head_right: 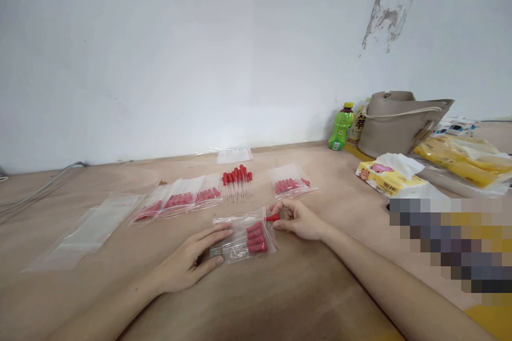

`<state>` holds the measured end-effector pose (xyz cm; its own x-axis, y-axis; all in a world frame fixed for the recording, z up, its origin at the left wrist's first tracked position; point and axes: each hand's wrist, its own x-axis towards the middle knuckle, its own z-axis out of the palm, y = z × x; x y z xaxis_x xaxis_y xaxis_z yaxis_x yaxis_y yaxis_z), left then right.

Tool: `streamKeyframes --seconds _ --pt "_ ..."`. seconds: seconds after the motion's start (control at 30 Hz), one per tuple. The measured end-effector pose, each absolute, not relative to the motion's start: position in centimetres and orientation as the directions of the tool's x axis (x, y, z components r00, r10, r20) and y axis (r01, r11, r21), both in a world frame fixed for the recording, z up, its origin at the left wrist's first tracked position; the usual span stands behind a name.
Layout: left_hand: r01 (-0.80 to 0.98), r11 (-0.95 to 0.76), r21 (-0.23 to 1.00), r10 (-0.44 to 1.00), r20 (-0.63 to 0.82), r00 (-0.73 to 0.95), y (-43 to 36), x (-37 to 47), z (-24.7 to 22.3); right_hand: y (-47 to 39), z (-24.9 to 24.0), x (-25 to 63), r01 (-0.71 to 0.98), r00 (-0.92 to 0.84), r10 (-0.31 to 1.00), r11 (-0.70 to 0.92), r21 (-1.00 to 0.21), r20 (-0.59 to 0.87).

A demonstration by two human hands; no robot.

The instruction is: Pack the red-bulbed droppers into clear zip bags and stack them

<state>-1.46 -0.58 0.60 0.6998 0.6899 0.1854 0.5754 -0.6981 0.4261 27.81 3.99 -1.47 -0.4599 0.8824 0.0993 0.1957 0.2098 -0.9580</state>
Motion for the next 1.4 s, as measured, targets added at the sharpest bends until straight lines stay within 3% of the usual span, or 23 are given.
streamKeyframes --seconds 0.33,0.47,0.73,0.93,1.1,1.2,1.4 --pt "0.575 -0.697 0.429 0.687 0.170 0.706 -0.4 -1.3 0.6 5.2 -1.2 27.3 0.303 -0.577 0.817 0.208 -0.930 -0.006" --pt "0.566 -0.700 0.435 0.686 0.189 0.702 -0.5 -1.3 0.6 5.2 -1.4 26.8 0.305 -0.461 0.887 0.137 -0.942 -0.021" --pt "0.561 -0.704 0.435 0.682 0.198 0.704 -0.5 -1.4 0.5 4.7 -1.1 24.6 0.139 -0.243 0.970 0.023 -0.990 -0.012" --pt "0.558 -0.704 0.439 0.683 0.205 0.701 -0.5 -1.3 0.5 5.0 -2.0 24.1 0.205 -0.128 0.989 0.105 -0.973 0.080" --pt "0.566 -0.701 0.434 0.686 0.191 0.702 -0.6 -1.4 0.4 5.2 -2.9 24.5 0.384 -0.287 0.910 0.396 -0.834 0.299" --pt "0.571 -0.702 0.426 0.686 0.187 0.703 -0.6 -1.4 0.5 5.1 -2.7 24.6 0.458 -0.369 0.859 0.501 -0.734 0.356" --pt "0.569 -0.703 0.427 0.684 0.185 0.706 -0.5 -1.3 0.6 4.2 -0.8 24.4 0.333 -0.435 0.888 0.311 -0.890 0.147"
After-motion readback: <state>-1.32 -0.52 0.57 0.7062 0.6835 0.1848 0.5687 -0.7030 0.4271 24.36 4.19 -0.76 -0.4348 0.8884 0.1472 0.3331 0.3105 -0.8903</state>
